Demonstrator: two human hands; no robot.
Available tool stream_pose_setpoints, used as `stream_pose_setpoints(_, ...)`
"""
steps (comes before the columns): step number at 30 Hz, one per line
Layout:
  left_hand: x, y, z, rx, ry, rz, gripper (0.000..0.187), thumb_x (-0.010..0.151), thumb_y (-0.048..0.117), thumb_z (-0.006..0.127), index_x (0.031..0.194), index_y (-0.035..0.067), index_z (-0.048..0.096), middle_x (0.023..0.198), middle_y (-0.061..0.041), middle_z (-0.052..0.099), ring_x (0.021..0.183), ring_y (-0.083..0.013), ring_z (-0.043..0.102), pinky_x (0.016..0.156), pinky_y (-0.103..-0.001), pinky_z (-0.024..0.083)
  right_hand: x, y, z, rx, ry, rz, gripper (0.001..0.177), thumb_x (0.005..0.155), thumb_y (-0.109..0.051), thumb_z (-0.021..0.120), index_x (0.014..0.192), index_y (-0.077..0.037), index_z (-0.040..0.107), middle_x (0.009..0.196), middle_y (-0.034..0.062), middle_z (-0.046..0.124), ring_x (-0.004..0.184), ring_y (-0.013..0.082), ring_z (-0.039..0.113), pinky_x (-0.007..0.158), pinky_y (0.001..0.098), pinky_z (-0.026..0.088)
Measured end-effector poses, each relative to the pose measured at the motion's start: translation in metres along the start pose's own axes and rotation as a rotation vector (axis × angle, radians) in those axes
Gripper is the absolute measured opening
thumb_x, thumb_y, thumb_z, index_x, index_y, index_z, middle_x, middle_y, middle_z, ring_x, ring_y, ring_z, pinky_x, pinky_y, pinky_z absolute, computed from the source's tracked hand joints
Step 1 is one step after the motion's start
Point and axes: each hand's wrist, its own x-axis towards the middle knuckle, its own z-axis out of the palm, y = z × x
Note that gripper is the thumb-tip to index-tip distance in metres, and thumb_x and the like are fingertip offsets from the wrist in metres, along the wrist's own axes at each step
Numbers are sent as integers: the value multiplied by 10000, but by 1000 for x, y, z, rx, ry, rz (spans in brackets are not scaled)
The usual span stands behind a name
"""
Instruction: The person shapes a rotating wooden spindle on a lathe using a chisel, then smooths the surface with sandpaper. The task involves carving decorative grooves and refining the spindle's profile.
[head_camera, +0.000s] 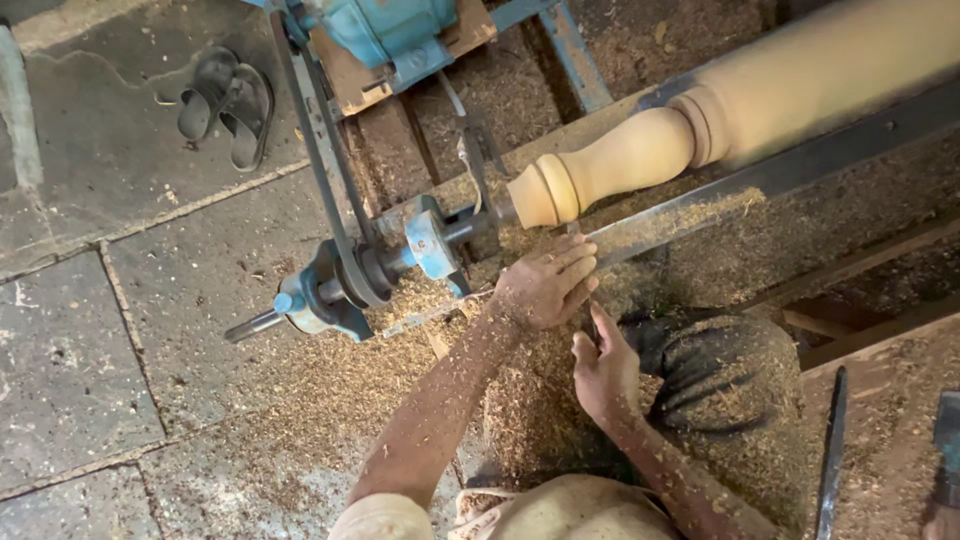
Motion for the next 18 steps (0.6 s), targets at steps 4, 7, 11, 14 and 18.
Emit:
stream_pose_setpoints(4, 3, 6, -11, -38, 48, -27, 358, 1064, 355, 575, 1209, 58, 714, 1337, -103, 697, 1350, -297, 607, 1099, -417, 546, 1, 14, 15, -108, 56, 15, 620, 985, -236, 597, 1567, -107, 428, 1368, 160, 674, 898, 271, 710, 769, 391, 560)
stream_pose_setpoints(7, 4, 9, -18, -81, 89, -34, 313, 1039, 298, 620, 1188, 38, 710, 1310, -126, 701, 1330, -318, 613, 1073, -429, 560, 3, 26, 26, -76, 171, -363, 564, 1021, -201, 641, 1527, -10, 482, 1325, 215, 676, 1005, 191, 682, 816, 338, 538)
stream_pose_setpoints(11, 4, 8, -28, -158, 170, 48, 278, 996, 238, 679, 1159, 13, 695, 1314, -175, 690, 1306, -346, 624, 1058, -448, 570, 2, 27, 33, 250, 41, -229, 448, 986, -180, 670, 1370, -12, 509, 1065, 171, 631, 755, 179, 567, 598, 372, 470)
stream_pose_setpoints(14, 2, 8, -29, -169, 167, 63, 253, 981, 222, 695, 1131, 18, 692, 1302, -182, 699, 1274, -353, 657, 1013, -437, 591, -5, 20, 33, 625, -172, 114, 305, 992, -208, 603, 1212, -40, 474, 866, 93, 574, 535, 171, 473, 447, 358, 396)
stream_pose_setpoints(18, 2, 6, -25, -167, 189, 42, 216, 983, 204, 705, 1101, 24, 692, 1224, -172, 719, 1216, -354, 697, 962, -429, 617, -8, 4, 35, 779, -202, 247, 247, 1058, -263, 453, 1156, -56, 547, 785, 71, 570, 534, 155, 532, 456, 319, 443)
